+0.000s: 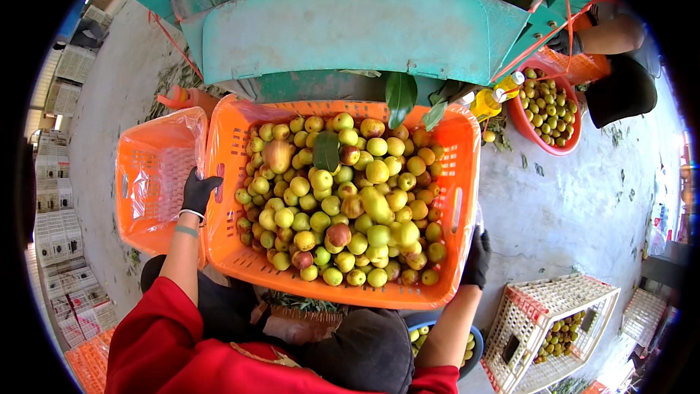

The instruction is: The person sits and sorts green olives by hand, picking them from an orange basket and placing them into a blue bowl. The person repeatedly transfers olives between containers while seated near a conveyor and other workers.

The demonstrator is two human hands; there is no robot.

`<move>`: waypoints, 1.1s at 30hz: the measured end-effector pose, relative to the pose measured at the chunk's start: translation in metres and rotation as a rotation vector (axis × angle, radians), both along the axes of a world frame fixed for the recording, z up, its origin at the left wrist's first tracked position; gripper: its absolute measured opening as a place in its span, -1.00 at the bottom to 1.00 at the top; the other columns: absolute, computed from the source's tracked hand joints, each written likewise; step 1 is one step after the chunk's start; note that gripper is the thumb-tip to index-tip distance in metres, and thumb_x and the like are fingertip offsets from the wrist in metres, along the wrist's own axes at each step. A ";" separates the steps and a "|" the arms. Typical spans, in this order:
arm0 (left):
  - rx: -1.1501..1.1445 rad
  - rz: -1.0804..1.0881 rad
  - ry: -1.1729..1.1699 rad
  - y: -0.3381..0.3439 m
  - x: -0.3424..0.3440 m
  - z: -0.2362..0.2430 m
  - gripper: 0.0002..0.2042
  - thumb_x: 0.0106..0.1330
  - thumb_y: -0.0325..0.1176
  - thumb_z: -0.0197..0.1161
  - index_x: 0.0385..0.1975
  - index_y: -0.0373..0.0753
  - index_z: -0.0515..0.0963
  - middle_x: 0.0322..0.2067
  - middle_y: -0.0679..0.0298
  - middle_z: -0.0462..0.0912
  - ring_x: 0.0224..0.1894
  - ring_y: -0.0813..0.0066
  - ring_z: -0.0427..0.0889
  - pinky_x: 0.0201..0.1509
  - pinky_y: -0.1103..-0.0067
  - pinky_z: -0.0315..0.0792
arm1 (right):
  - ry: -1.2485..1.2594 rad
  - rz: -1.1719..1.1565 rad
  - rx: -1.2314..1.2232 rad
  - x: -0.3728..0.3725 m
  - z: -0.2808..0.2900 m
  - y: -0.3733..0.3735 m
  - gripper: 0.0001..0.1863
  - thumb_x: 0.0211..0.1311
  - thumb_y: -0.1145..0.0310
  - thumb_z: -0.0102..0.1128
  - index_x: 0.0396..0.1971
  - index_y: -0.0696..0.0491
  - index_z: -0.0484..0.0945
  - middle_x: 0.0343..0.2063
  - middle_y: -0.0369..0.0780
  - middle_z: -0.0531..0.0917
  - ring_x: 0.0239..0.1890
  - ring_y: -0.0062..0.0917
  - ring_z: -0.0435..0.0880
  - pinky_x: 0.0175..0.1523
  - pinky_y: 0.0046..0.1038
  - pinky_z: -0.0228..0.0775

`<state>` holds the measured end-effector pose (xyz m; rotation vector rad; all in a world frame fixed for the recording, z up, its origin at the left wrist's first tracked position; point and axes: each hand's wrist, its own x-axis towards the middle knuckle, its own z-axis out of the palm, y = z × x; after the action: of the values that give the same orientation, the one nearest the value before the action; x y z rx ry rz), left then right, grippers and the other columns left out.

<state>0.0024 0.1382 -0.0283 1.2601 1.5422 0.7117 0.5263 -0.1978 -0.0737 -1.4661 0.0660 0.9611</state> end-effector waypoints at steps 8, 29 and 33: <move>-0.021 0.122 0.094 -0.011 0.019 0.010 -0.70 -0.06 -0.53 0.23 -0.24 -0.35 0.49 -0.43 0.25 0.60 -0.46 0.50 0.55 -0.33 0.56 0.44 | -0.340 0.278 -0.045 -0.022 0.083 0.042 -0.49 0.33 0.25 0.05 0.21 0.12 0.25 0.02 -0.20 0.48 0.02 -0.54 0.46 0.10 -0.51 0.30; 0.050 -0.320 0.187 -0.001 -0.016 -0.016 -0.47 -0.05 -0.38 0.26 -0.05 -0.31 0.22 -0.40 -0.01 0.59 -0.34 0.07 0.62 -0.27 0.32 0.48 | -1.690 -0.160 -0.632 -0.098 0.121 0.124 -0.57 -0.01 0.48 0.24 -0.04 0.06 0.53 -0.14 -0.08 0.60 -0.05 -0.26 0.53 0.10 -0.31 0.31; -0.060 -0.495 0.065 0.008 -0.013 -0.009 -0.34 -0.06 -0.32 0.25 0.08 -0.31 0.11 -0.22 -0.07 0.54 -0.16 -0.01 0.56 -0.11 0.31 0.44 | -1.416 0.491 -0.273 -0.197 0.146 0.222 -0.53 -0.11 0.46 0.28 -0.07 -0.03 0.54 -0.04 -0.15 0.55 0.04 -0.20 0.46 0.17 -0.30 0.22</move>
<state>-0.0105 0.1465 -0.0369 1.5507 1.2172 0.3042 0.3288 0.0242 0.0721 -2.1697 -1.2693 0.0824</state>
